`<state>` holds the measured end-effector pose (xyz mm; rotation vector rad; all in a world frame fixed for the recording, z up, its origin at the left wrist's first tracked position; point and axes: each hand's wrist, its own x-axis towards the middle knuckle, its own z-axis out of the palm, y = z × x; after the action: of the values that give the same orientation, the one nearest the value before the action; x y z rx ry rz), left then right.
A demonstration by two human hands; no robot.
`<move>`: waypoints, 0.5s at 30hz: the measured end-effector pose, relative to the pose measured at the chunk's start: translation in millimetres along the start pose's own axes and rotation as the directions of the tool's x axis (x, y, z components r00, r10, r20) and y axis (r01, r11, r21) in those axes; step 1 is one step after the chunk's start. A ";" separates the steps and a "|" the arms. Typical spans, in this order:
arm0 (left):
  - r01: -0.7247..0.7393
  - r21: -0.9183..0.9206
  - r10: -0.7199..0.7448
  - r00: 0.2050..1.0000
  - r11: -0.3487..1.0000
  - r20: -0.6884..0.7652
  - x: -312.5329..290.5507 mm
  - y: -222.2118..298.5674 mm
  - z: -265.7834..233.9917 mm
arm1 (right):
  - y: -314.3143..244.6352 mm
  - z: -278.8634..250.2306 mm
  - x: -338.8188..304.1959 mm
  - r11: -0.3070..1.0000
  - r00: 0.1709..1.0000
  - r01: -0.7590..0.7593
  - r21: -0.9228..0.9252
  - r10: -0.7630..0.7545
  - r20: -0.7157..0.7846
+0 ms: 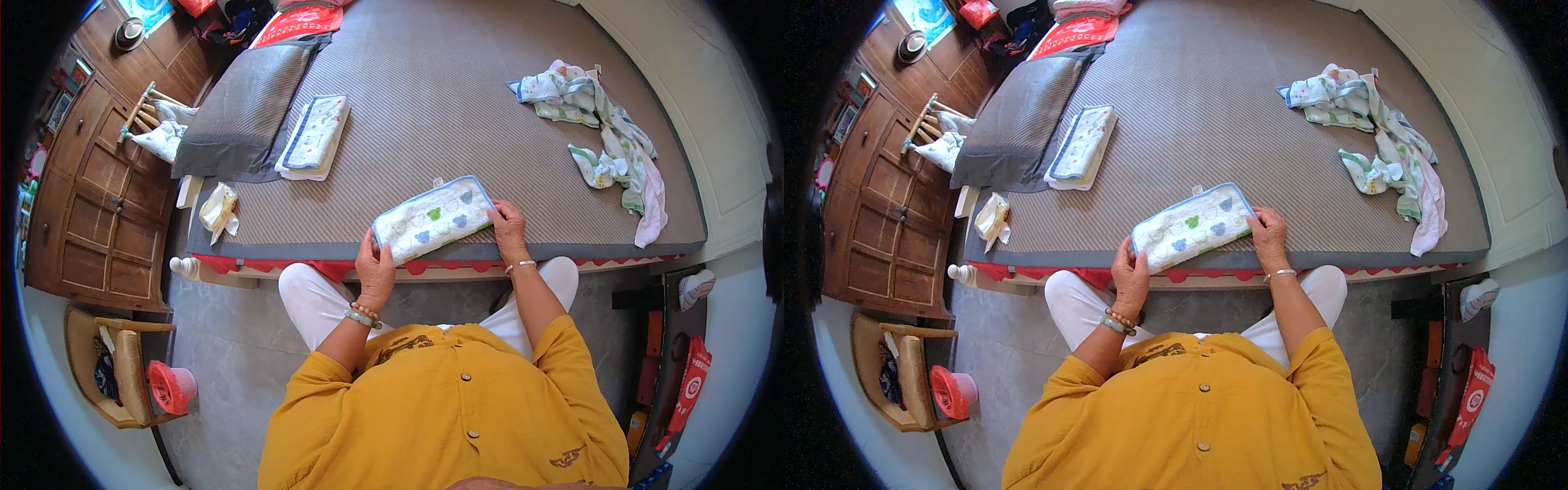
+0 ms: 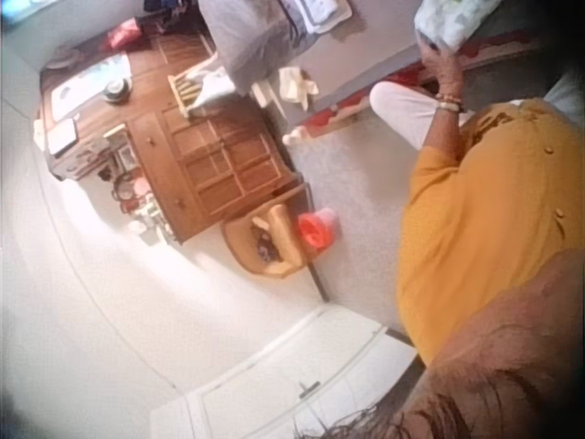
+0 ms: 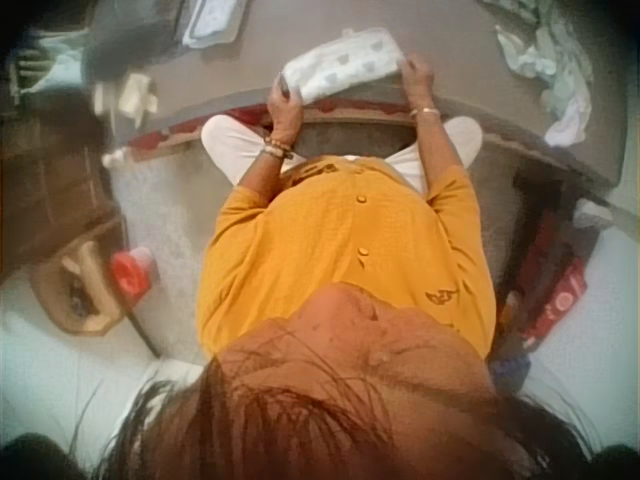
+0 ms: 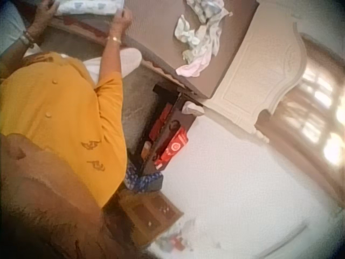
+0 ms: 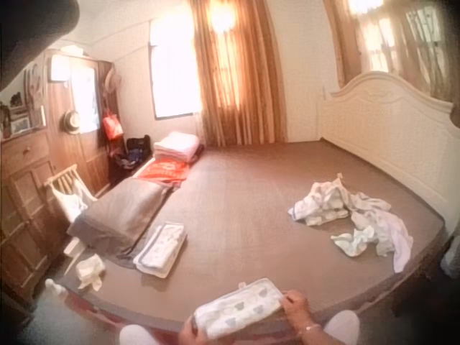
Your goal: The person sits on a bed and folds several small white and patterned cloths by hand, smoothing the fabric and stacking them together.
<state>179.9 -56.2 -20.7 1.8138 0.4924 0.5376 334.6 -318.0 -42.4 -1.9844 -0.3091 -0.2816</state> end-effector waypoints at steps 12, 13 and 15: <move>-0.032 0.032 0.032 0.999 0.999 -0.006 -8.5 0.7 -3.5 | -4.6 -0.6 -2.1 1.000 0.999 -0.028 0.003 0.029 -0.041; -0.035 0.032 0.035 0.999 0.999 -0.006 -7.6 4.6 -5.0 | -5.1 -1.6 -2.6 0.999 0.998 -0.037 0.013 0.038 -0.044; -0.044 0.177 0.032 0.997 0.983 0.070 -7.7 10.7 -8.3 | -3.4 -1.3 -2.5 0.999 0.998 -0.044 0.024 0.045 -0.050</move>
<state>169.6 -57.3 -9.1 2.0095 0.4734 0.4694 331.0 -318.0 -39.8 -1.9559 -0.2351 -0.2980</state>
